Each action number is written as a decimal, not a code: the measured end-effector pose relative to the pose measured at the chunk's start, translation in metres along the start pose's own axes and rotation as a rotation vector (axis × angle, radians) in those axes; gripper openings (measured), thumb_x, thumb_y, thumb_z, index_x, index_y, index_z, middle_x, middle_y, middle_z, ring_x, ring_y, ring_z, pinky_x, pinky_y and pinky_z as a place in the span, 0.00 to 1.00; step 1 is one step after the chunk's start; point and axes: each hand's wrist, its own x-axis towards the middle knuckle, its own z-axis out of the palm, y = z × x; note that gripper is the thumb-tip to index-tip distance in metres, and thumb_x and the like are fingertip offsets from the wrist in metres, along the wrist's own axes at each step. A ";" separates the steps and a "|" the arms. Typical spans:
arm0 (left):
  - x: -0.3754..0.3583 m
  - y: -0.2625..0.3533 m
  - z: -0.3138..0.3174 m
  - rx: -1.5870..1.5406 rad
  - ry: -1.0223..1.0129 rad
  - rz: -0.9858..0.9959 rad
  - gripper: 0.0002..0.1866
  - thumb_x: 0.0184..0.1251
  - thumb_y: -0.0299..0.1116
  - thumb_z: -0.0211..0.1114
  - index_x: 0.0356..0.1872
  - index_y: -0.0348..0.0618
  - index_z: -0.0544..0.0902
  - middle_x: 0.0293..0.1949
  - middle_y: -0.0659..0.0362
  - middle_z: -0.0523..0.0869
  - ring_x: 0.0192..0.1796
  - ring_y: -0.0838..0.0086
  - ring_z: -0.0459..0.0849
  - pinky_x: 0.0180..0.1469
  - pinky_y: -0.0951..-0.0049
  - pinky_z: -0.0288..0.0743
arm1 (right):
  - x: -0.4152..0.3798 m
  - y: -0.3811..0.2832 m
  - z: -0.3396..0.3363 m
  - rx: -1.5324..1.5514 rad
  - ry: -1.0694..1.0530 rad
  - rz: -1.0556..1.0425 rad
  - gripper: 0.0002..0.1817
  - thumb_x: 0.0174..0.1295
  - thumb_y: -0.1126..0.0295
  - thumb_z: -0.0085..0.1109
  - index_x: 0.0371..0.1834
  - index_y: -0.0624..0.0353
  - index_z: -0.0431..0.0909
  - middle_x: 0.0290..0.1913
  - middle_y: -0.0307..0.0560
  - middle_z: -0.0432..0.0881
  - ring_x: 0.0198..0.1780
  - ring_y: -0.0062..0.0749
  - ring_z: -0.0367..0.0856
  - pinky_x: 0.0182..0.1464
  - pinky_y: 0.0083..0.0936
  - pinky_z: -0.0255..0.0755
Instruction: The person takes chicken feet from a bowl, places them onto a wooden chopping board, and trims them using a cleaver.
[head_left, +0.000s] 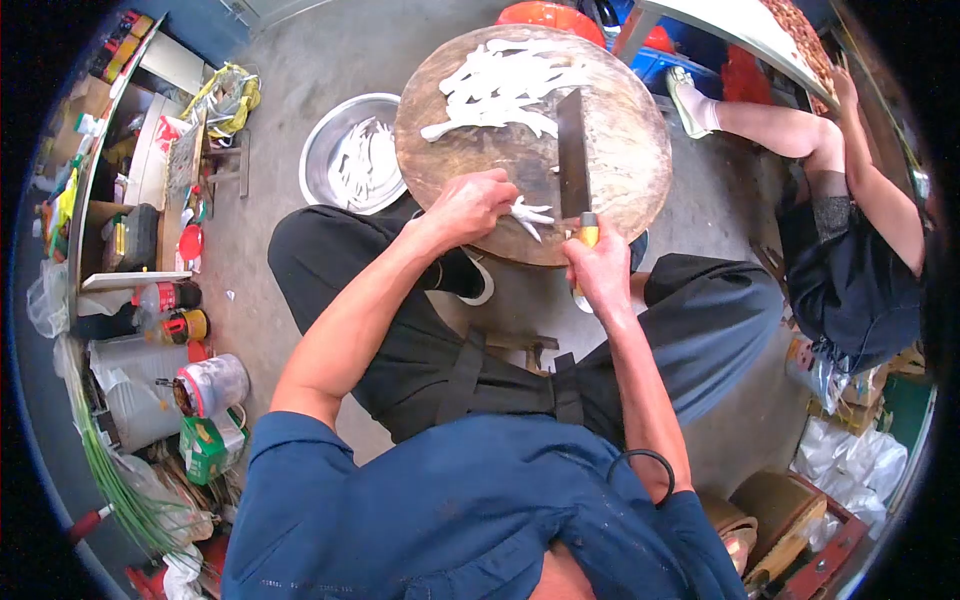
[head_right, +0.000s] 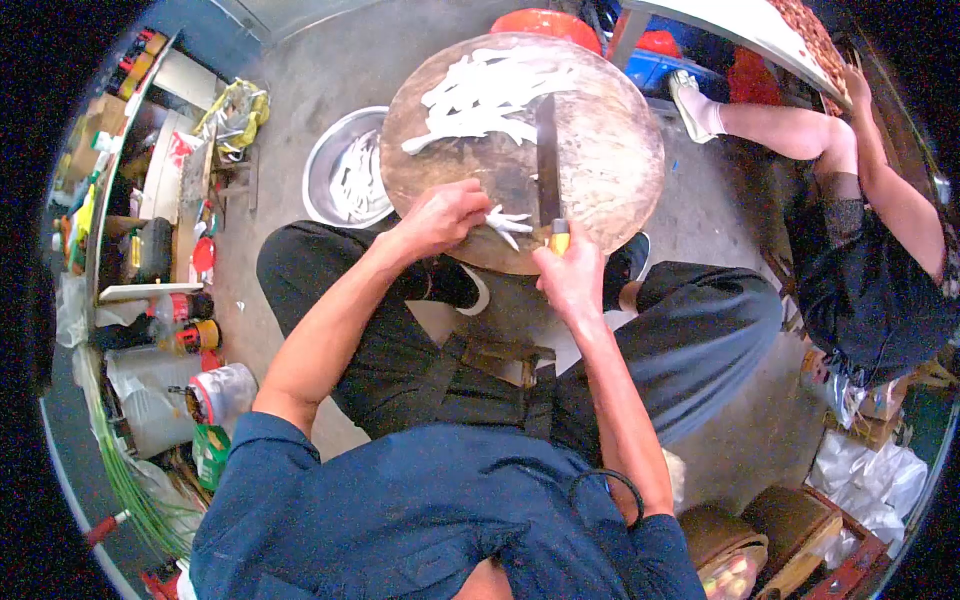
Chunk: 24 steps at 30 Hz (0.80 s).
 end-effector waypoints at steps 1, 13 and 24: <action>0.004 0.000 0.004 -0.003 0.001 -0.001 0.06 0.64 0.31 0.61 0.34 0.39 0.80 0.35 0.50 0.78 0.41 0.51 0.81 0.43 0.55 0.75 | 0.002 0.001 -0.001 0.020 0.020 -0.033 0.14 0.53 0.77 0.58 0.45 0.65 0.75 0.23 0.41 0.77 0.15 0.21 0.74 0.18 0.22 0.68; 0.019 -0.007 0.015 0.033 0.047 0.102 0.05 0.60 0.29 0.64 0.32 0.39 0.79 0.34 0.50 0.75 0.41 0.51 0.80 0.41 0.55 0.75 | -0.002 0.000 0.005 -0.013 -0.003 -0.091 0.14 0.55 0.77 0.58 0.46 0.64 0.74 0.22 0.39 0.76 0.15 0.19 0.72 0.17 0.21 0.66; 0.017 -0.002 0.015 -0.011 0.040 0.069 0.05 0.62 0.29 0.63 0.31 0.38 0.79 0.34 0.50 0.76 0.41 0.50 0.80 0.41 0.55 0.75 | -0.003 0.003 0.008 0.014 0.039 -0.139 0.11 0.58 0.76 0.57 0.45 0.62 0.74 0.21 0.39 0.76 0.16 0.19 0.73 0.17 0.22 0.66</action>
